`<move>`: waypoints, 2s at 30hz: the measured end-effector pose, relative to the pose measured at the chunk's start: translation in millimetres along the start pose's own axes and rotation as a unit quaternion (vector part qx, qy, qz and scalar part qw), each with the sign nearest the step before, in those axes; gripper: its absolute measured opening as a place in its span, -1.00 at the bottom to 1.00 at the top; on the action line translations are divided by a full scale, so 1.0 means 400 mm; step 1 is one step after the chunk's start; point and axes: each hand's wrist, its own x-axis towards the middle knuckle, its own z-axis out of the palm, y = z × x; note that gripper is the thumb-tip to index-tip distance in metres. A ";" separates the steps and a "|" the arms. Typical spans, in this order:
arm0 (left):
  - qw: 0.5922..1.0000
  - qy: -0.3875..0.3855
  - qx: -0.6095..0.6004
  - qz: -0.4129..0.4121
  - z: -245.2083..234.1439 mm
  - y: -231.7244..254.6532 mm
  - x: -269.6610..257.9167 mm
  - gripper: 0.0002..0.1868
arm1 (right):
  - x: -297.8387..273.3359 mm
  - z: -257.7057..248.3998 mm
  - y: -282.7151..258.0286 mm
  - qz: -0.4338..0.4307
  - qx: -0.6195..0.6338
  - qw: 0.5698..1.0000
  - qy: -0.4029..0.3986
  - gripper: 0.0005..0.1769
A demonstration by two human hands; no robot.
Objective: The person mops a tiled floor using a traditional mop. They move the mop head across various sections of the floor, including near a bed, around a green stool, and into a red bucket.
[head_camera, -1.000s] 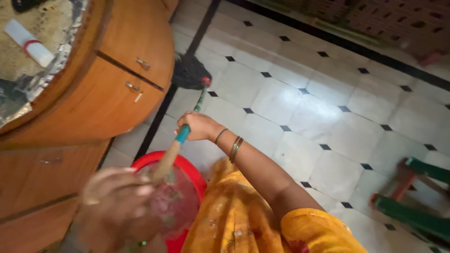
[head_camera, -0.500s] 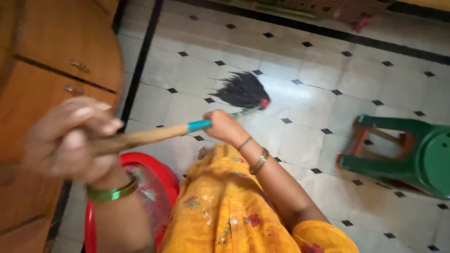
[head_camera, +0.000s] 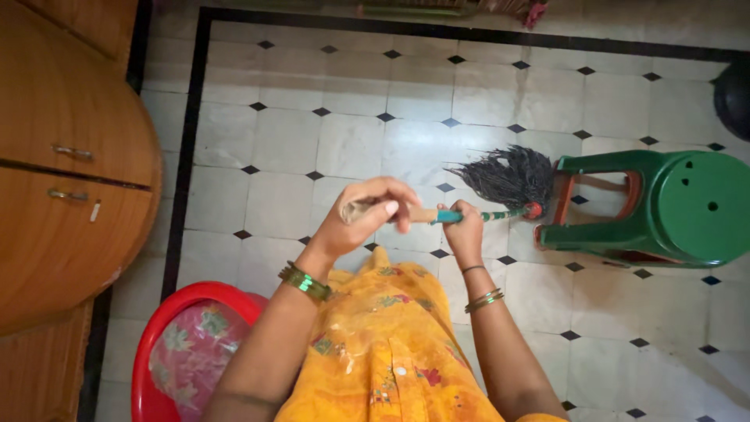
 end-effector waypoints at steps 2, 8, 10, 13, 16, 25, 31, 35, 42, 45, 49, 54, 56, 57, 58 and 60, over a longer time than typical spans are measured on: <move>1.000 0.013 -0.008 -0.008 -0.008 -0.010 -0.027 -0.77 | -0.023 0.022 -0.014 0.014 0.009 1.000 0.017 -0.54; 0.992 0.099 -0.076 0.016 -0.096 0.054 -0.141 -0.76 | -0.033 0.137 -0.146 0.025 0.038 0.998 -0.045 -0.59; 0.990 0.123 -0.049 0.049 -0.147 0.107 -0.195 -0.75 | -0.037 0.201 -0.228 -0.010 0.048 0.998 -0.027 -0.61; 0.980 0.164 -0.034 0.108 -0.214 0.200 -0.282 -0.75 | -0.048 0.310 -0.375 -0.042 0.082 0.996 -0.015 -0.64; 0.965 0.198 0.060 0.158 -0.244 0.293 -0.382 -0.75 | -0.057 0.417 -0.512 -0.099 0.119 0.987 -0.040 -0.65; 0.883 0.328 0.312 0.123 -0.264 0.439 -0.622 -0.71 | -0.191 0.804 -0.856 -0.203 0.268 0.896 -0.291 -0.73; 0.788 0.459 0.408 0.052 -0.277 0.409 -0.679 -0.68 | -0.311 1.052 -0.959 -0.304 0.369 0.756 -0.448 -0.72; 0.714 0.425 0.549 0.093 -0.305 0.385 -0.702 -0.70 | -0.349 1.110 -0.966 -0.368 0.326 0.675 -0.550 -0.71; 0.615 0.442 0.637 0.145 -0.289 0.371 -0.748 -0.82 | -0.357 1.031 -1.019 -0.424 0.208 0.616 -0.631 -0.55; 0.540 0.489 0.669 0.150 -0.296 0.359 -0.862 -0.86 | -0.359 0.965 -1.061 -0.399 0.170 0.640 -0.634 -0.61; 0.487 0.567 0.648 0.145 -0.337 0.294 -1.095 -0.76 | -0.337 0.877 -1.076 -0.371 0.134 0.657 -0.643 -0.76; 0.602 0.511 0.602 0.121 -0.389 0.313 -1.232 -0.62 | -0.302 0.717 -1.010 -0.337 0.160 0.707 -0.601 -0.68; 0.564 0.499 0.651 0.097 -0.419 0.335 -1.198 -0.60 | -0.272 0.636 -0.968 -0.335 0.171 0.725 -0.577 -0.64; 0.574 0.506 0.637 0.098 -0.428 0.346 -1.169 -0.60 | -0.258 0.595 -0.945 -0.319 0.157 0.740 -0.571 -0.66; 0.589 0.518 0.610 0.117 -0.436 0.342 -1.119 -0.62 | -0.241 0.553 -0.918 -0.301 0.141 0.756 -0.564 -0.68; 0.660 0.487 0.544 0.179 -0.435 0.336 -0.983 -0.67 | -0.201 0.469 -0.854 -0.272 0.128 0.794 -0.528 -0.73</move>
